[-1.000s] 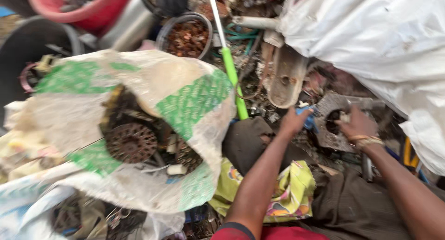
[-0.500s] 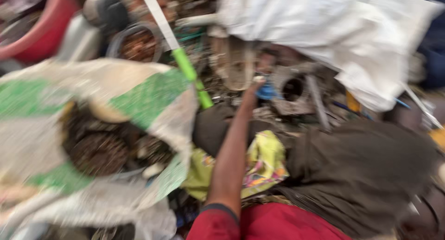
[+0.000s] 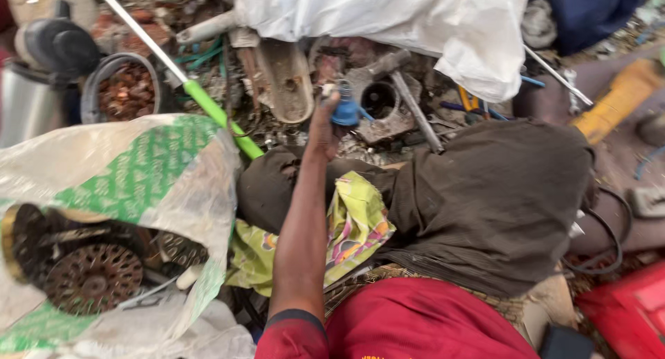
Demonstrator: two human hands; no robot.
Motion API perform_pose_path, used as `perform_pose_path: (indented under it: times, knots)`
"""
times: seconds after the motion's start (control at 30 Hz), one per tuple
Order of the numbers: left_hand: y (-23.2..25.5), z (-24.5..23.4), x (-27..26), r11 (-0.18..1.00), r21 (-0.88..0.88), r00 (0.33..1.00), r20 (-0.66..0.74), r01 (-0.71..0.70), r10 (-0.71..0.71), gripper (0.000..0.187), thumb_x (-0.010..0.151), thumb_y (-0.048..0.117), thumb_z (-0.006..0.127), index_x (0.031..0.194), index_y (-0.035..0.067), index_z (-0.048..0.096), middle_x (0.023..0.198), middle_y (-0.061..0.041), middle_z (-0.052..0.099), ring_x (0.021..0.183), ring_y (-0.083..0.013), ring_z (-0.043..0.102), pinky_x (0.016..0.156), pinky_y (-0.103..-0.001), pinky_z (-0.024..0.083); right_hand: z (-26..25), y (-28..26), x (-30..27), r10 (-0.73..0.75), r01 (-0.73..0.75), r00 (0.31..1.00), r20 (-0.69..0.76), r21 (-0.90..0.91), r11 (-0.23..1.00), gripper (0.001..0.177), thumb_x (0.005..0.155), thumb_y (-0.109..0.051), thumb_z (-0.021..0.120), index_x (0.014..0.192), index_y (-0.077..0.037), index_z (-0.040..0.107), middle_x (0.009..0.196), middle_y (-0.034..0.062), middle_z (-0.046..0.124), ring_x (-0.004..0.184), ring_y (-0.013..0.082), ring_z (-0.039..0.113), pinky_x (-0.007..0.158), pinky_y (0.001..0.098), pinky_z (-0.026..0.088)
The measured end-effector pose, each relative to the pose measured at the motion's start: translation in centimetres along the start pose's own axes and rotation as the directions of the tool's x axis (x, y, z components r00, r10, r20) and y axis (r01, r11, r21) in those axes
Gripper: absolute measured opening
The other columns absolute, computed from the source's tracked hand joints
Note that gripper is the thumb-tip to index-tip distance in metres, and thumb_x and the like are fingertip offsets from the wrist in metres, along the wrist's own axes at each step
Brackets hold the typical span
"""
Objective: The person uses a hammer and a wrench to work on a blue metal part placed on a metal block. They repeatedly strike the part with the hammer and adjust it with the wrench, occasionally repositioning the part.
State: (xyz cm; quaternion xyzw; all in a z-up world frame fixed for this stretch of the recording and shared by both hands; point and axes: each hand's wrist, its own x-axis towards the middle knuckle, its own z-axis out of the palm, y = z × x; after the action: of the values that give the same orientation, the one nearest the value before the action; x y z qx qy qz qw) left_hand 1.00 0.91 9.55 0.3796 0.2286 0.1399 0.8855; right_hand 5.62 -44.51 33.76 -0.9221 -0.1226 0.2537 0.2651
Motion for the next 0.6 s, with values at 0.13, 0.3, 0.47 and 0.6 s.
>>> perform_pose_path:
  times: [0.13, 0.3, 0.47, 0.6]
  knots:
    - [0.8, 3.7, -2.8, 0.936, 0.323, 0.989, 0.001, -0.138, 0.145, 0.089, 0.090, 0.057, 0.073, 0.152, 0.009, 0.030, 0.140, -0.016, 0.059, 0.125, -0.0292, 0.061, 0.111, -0.053, 0.043, 1.5, -9.2, 6.4, -0.245, 0.235, 0.968, 0.056, 0.144, 0.961, 0.069, 0.092, -0.049, 0.063, 0.146, -0.007, 0.054, 0.128, 0.0169, 0.068, 0.107, 0.0304, 0.073, 0.080, 0.0489, 0.065]
    - [4.1, 9.3, -7.8, 0.624, 0.775, 0.962, -0.083, -0.101, 0.259, 0.083, 0.097, 0.078, 0.040, 0.142, 0.008, 0.048, 0.121, -0.023, 0.065, 0.113, -0.0389, 0.064, 0.101, -0.055, 0.045, 10.8, -16.1, 14.4, -0.513, 0.446, 0.849, 0.128, 0.347, 0.825, 0.069, 0.098, -0.054, 0.061, 0.144, -0.003, 0.053, 0.117, 0.0163, 0.071, 0.101, 0.0238, 0.070, 0.092, 0.0424, 0.056]
    - [8.7, 12.5, -10.6, 0.262, 0.963, 0.943, -0.030, -0.061, 0.331, 0.076, 0.093, 0.076, 0.038, 0.127, 0.012, 0.061, 0.093, -0.023, 0.075, 0.092, -0.0414, 0.074, 0.085, -0.053, 0.053, 15.2, -14.9, 15.5, -0.563, 0.440, 0.825, 0.057, 0.561, 0.701, 0.046, 0.097, -0.035, 0.073, 0.129, -0.001, 0.068, 0.108, 0.0071, 0.075, 0.097, 0.0106, 0.067, 0.086, 0.0291, 0.056]
    - [10.5, 14.1, -10.1, 0.220, 0.976, 0.958, -0.070, 0.007, 0.279, 0.072, 0.094, 0.071, 0.040, 0.126, 0.012, 0.064, 0.086, -0.023, 0.075, 0.087, -0.0419, 0.074, 0.082, -0.052, 0.053, 15.3, -14.3, 14.9, -0.531, 0.396, 0.847, -0.004, 0.673, 0.625, 0.047, 0.091, -0.022, 0.081, 0.130, 0.000, 0.065, 0.109, 0.0077, 0.072, 0.096, 0.0102, 0.066, 0.084, 0.0288, 0.057]
